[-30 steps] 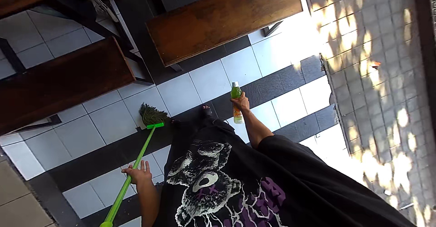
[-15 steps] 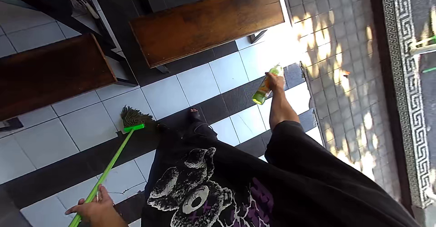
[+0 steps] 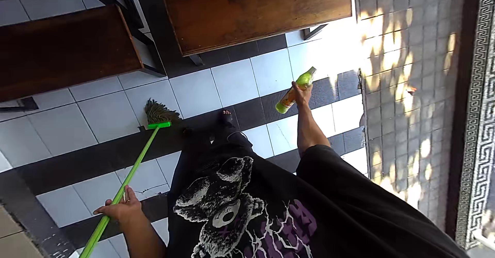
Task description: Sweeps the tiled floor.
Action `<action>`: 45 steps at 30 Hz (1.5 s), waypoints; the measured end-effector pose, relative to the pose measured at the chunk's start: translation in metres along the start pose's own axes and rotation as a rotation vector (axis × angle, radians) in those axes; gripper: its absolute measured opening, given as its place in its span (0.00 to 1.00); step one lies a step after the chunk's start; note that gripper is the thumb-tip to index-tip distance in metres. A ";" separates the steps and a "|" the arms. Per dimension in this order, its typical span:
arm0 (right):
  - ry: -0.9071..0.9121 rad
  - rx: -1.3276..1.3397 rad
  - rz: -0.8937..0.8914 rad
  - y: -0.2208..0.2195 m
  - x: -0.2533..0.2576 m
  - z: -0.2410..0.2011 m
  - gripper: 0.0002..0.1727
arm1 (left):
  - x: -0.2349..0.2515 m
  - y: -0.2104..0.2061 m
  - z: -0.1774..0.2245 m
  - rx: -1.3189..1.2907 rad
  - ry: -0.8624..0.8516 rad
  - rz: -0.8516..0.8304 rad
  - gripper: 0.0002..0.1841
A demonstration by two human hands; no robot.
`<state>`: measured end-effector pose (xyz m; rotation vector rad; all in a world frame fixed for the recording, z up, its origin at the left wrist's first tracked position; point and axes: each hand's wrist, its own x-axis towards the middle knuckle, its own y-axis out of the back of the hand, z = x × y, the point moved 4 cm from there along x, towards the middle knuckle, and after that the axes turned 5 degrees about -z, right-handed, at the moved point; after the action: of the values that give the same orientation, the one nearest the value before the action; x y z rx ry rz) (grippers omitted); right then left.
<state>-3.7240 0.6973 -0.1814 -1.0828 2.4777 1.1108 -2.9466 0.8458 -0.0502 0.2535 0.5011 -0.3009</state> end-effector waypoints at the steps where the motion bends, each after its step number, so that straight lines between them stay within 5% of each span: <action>1: 0.009 0.049 -0.027 -0.013 -0.009 0.002 0.54 | 0.004 0.002 0.001 0.002 0.003 -0.003 0.29; 5: 0.006 -0.060 -0.249 -0.066 -0.053 0.011 0.53 | 0.014 0.004 0.002 -0.011 0.024 0.010 0.29; 12: 0.333 -0.475 -0.724 -0.151 -0.150 -0.005 0.54 | 0.006 0.027 0.015 -0.005 -0.020 0.116 0.28; 15: 0.446 -0.588 -0.898 -0.210 -0.171 -0.023 0.58 | 0.010 0.074 0.048 0.077 -0.272 0.342 0.33; 19: 0.578 -0.792 -0.968 -0.277 -0.223 -0.074 0.60 | 0.015 0.164 0.079 -0.105 -0.639 0.353 0.32; 23: 0.784 -1.108 -1.091 -0.340 -0.299 -0.132 0.55 | -0.017 0.227 0.088 -0.554 -0.628 0.538 0.29; 30: 1.128 -1.505 -1.313 -0.475 -0.446 -0.173 0.52 | -0.064 0.279 0.037 -0.640 -0.677 0.761 0.28; 38: 1.624 -1.964 -1.592 -0.601 -0.685 -0.129 0.52 | -0.124 0.278 -0.030 -0.561 -0.548 1.388 0.24; 45: 2.017 -2.074 -2.016 -0.615 -0.875 -0.013 0.51 | -0.190 0.258 -0.057 -0.489 -0.409 1.850 0.23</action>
<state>-2.6736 0.8863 -0.1104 1.6419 1.2717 -0.3549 -3.0413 1.1436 0.0394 0.0892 -0.2083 1.5321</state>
